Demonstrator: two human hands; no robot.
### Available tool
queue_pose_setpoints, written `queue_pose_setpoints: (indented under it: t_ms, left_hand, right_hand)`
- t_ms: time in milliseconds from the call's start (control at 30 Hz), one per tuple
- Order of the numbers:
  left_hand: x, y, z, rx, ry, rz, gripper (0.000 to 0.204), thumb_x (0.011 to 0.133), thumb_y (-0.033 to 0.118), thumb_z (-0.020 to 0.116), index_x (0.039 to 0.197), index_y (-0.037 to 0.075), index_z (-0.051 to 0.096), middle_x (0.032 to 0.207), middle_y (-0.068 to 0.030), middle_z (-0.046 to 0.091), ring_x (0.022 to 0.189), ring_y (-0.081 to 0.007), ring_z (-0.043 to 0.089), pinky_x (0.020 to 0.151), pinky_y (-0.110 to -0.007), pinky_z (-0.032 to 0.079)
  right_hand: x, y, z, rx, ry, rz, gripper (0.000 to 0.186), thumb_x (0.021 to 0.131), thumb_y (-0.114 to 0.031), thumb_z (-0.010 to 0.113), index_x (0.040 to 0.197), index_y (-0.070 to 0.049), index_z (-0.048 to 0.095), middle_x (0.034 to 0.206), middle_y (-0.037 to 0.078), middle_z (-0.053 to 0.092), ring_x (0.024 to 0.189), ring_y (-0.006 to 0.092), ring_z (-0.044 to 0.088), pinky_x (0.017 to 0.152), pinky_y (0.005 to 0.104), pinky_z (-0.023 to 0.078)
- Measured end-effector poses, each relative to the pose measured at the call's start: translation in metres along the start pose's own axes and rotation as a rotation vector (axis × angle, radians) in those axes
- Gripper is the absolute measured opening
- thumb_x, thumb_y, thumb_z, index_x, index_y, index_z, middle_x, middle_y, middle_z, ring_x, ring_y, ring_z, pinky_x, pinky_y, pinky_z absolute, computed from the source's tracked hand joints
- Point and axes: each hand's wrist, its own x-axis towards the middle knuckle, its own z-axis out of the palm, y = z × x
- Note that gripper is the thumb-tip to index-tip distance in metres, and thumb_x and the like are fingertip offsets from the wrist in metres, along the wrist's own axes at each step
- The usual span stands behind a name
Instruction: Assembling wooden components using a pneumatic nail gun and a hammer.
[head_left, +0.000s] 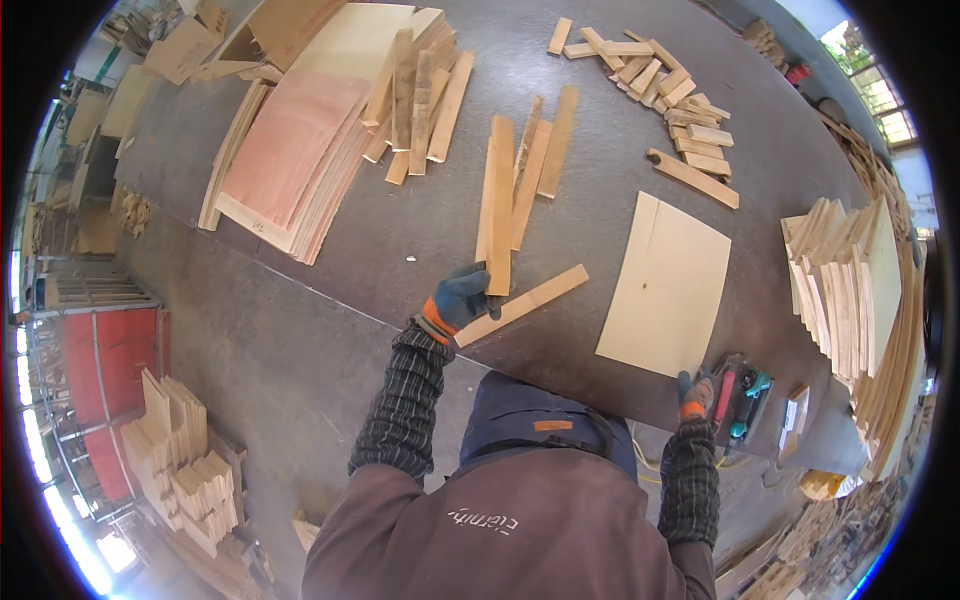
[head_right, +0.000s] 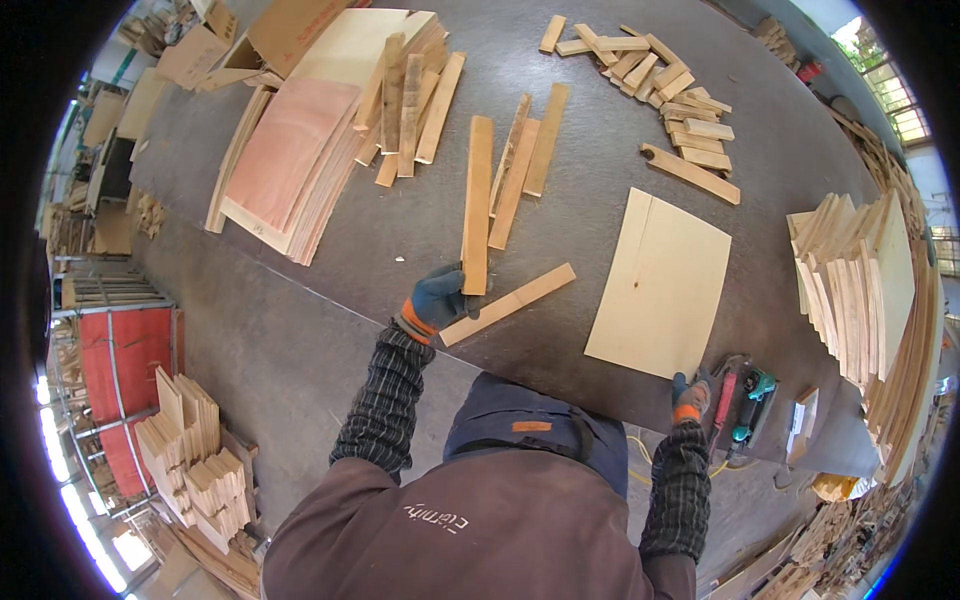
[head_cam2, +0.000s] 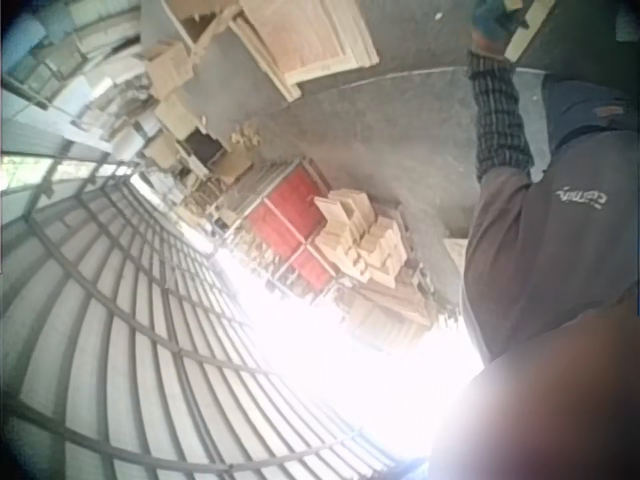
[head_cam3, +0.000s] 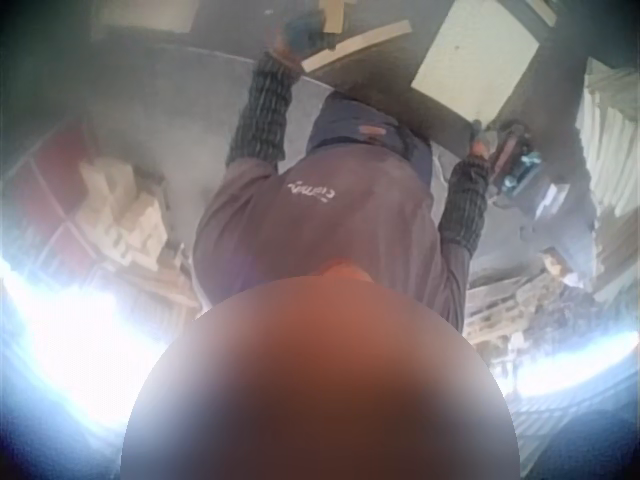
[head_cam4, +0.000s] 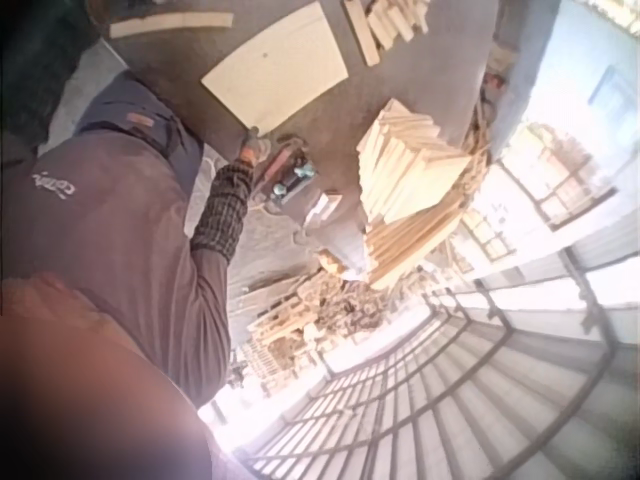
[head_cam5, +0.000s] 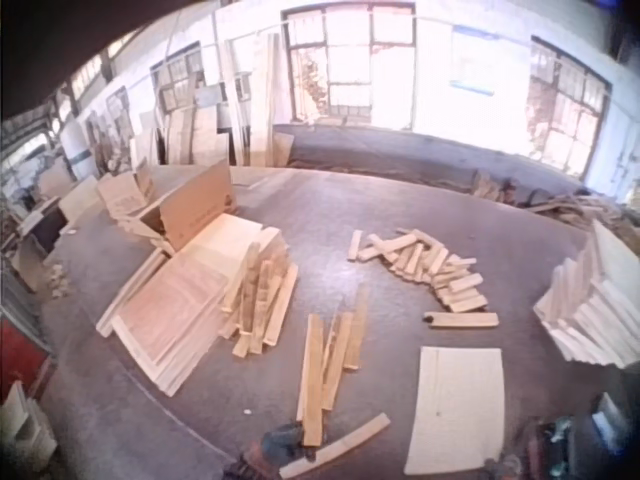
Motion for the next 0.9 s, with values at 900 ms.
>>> queue_pose_setpoints:
  t_ms: [900]
  left_hand:
    - [-0.004,-0.059,0.044,0.451,-0.163,-0.137,0.061,0.1,0.035,0.063,0.148,-0.003,0.056,0.122,-0.0102,0.072,0.101,-0.0138,0.069,0.082,-0.026,0.057]
  right_hand:
    - [-0.053,-0.139,-0.025,0.298,-0.13,-0.173,0.069,0.092,-0.021,0.077,0.154,-0.009,0.051,0.132,0.021,0.067,0.111,0.0313,0.069,0.094,0.0425,0.058]
